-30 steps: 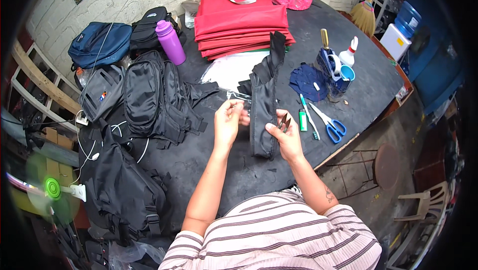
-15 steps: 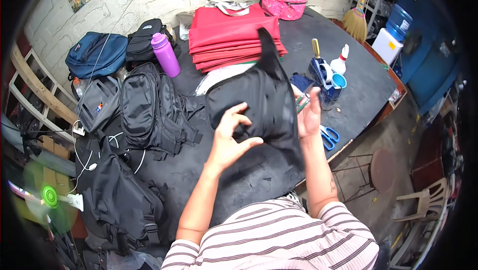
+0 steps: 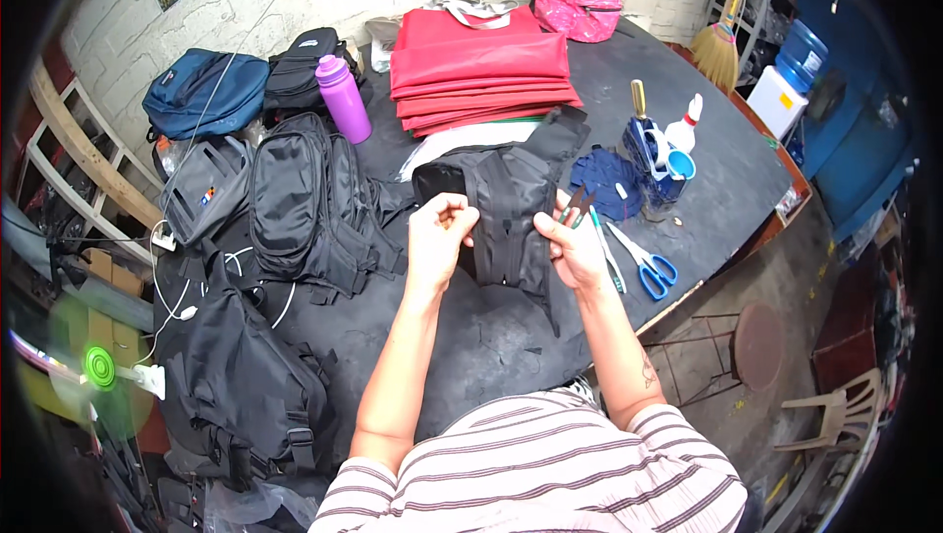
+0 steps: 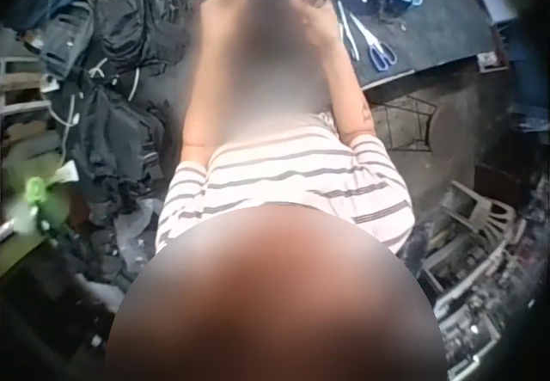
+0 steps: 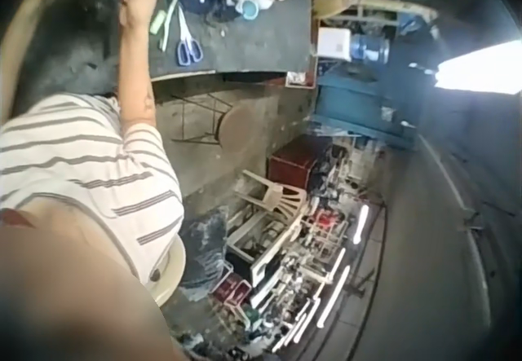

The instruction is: Trimming loose threads from black textile bags using a thread cutter and scissors in a workshop setting.

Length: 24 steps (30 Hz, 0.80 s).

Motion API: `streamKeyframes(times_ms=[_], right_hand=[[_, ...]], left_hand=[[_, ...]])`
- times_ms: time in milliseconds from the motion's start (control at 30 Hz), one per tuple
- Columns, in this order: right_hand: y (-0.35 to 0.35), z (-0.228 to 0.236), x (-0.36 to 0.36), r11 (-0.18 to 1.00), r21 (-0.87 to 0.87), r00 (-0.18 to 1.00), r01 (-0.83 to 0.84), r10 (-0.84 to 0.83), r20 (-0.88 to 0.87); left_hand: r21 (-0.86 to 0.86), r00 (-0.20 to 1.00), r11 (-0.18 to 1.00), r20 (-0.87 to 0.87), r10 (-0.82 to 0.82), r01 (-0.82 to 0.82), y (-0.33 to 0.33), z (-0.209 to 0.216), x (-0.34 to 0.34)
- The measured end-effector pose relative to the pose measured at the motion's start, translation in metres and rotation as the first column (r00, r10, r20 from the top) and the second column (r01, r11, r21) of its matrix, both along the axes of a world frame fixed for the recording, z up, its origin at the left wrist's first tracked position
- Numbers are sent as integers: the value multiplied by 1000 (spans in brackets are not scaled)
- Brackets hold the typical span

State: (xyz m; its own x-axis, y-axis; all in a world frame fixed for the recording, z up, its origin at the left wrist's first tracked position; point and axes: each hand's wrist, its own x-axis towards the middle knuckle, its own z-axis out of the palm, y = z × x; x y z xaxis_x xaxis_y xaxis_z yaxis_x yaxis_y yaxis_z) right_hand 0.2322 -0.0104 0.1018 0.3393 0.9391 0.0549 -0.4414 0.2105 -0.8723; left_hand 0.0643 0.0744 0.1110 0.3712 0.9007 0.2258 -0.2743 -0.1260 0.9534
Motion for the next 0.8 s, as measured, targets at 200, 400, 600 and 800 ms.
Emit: streamKeyframes(times_ms=[200,400,600,800], right_hand=[[1,4,9,996,81,995,-40,32,97],[-13,-13,10,987,81,990,-139,139,8],[-28,-33,5,984,110,982,-143,155,-108],[-38,-86,32,907,337,924,-254,330,-191]], left_hand=[[-9,985,1000,173,-11,13,-12,0,3],[-256,984,966,178,4,42,-13,2,-3],[-346,997,938,80,16,13,1,-11,-17],[-171,985,984,168,-24,53,-17,13,-19]])
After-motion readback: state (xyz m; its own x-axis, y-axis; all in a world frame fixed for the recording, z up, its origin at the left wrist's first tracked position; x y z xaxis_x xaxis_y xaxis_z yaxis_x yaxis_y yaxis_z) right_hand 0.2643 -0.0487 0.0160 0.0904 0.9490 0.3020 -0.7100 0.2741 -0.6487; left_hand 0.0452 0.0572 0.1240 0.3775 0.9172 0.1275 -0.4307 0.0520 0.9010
